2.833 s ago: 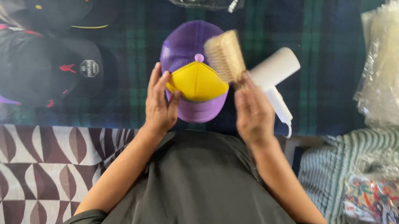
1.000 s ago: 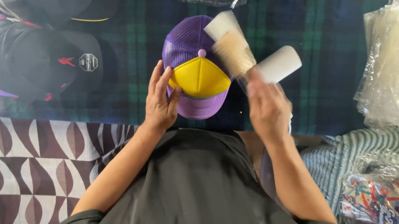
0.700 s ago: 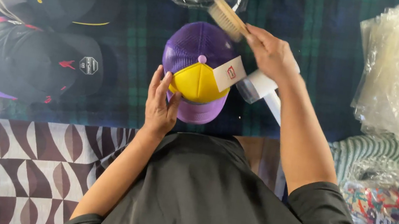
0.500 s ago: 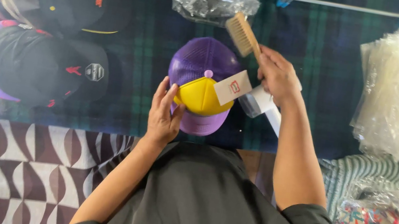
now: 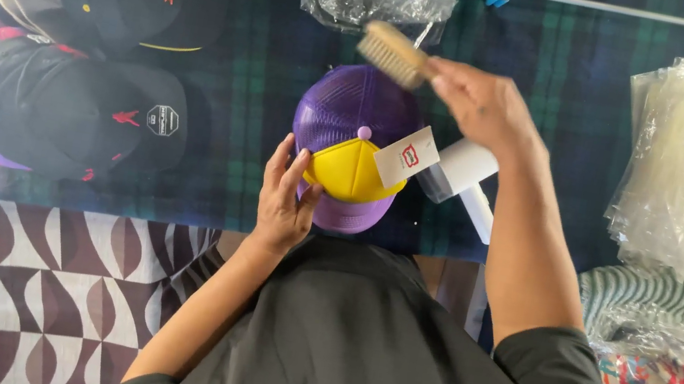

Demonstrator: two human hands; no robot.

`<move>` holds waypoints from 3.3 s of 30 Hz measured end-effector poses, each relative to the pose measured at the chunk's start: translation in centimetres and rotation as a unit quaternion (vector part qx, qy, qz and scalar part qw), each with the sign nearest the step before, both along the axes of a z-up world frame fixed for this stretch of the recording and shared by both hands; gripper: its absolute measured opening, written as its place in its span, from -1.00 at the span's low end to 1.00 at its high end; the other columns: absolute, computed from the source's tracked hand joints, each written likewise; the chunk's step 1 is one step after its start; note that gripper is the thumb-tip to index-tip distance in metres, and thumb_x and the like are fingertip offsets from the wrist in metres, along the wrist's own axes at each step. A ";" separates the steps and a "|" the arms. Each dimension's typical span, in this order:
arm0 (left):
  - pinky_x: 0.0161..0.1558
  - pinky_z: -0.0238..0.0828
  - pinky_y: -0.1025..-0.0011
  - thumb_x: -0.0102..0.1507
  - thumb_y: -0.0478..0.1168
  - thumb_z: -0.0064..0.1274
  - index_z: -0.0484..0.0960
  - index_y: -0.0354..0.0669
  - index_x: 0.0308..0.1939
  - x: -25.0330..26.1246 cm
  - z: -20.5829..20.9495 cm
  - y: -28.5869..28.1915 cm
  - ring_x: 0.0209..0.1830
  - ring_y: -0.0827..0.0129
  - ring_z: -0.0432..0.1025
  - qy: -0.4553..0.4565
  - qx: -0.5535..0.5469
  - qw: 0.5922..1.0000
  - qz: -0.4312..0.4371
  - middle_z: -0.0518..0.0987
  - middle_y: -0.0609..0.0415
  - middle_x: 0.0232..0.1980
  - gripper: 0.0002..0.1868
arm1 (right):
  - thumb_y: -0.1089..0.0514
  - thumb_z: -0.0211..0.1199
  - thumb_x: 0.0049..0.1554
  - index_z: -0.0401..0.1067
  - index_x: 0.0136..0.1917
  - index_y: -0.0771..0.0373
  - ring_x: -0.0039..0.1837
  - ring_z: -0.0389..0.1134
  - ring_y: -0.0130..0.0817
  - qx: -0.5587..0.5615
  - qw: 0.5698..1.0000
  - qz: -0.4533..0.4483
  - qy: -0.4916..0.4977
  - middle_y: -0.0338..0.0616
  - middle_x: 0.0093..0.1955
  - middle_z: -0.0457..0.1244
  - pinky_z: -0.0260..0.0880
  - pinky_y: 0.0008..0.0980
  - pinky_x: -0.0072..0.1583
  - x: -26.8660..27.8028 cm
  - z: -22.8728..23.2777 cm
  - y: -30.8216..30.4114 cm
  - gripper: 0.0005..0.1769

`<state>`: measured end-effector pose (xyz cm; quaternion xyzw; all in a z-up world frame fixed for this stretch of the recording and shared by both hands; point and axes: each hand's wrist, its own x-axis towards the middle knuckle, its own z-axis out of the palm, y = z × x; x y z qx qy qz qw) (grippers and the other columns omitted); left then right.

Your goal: Cleaning a purple and yellow hat using a brush and a hair dryer to remove lint or dust.

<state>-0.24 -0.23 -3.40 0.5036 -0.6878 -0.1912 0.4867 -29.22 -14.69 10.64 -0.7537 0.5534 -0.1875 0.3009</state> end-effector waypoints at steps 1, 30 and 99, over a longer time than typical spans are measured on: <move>0.39 0.26 0.04 0.42 -0.07 0.02 0.34 -0.05 0.49 0.1 0.1 0.0 0.48 -0.23 0.25 -0.002 0.000 1.000 0.005 0.22 -0.38 0.51 -0.44 | 0.02 0.11 0.39 0.52 0.36 0.11 0.12 0.42 0.19 0.000 1.000 0.005 -0.002 0.12 0.11 0.41 0.42 0.09 0.07 -0.3 -0.5 -1.0 -0.64; 0.31 0.28 -0.20 0.37 -0.02 0.09 0.42 -0.13 0.41 0.7 -0.7 -1.0 0.37 -0.41 0.28 -0.007 -0.022 1.000 -0.004 0.26 -0.51 0.42 -0.44 | -0.12 0.18 0.34 0.61 0.21 -0.29 -0.17 0.41 -0.11 -0.074 0.987 0.104 0.094 -0.25 -0.15 0.40 0.45 -0.19 -0.12 5.3 6.2 1.6 -0.75; 0.38 0.27 -0.10 0.50 0.12 -0.41 0.39 -0.10 0.48 3.9 3.3 -2.5 0.39 -0.20 0.34 0.048 0.498 0.859 0.109 0.50 -0.36 0.32 -0.40 | 0.18 0.34 0.25 0.62 0.00 0.19 -0.20 0.42 -0.20 -0.154 0.970 -0.155 -0.105 -0.12 -0.22 0.38 0.42 -0.35 -0.20 3.4 -6.0 14.6 -0.92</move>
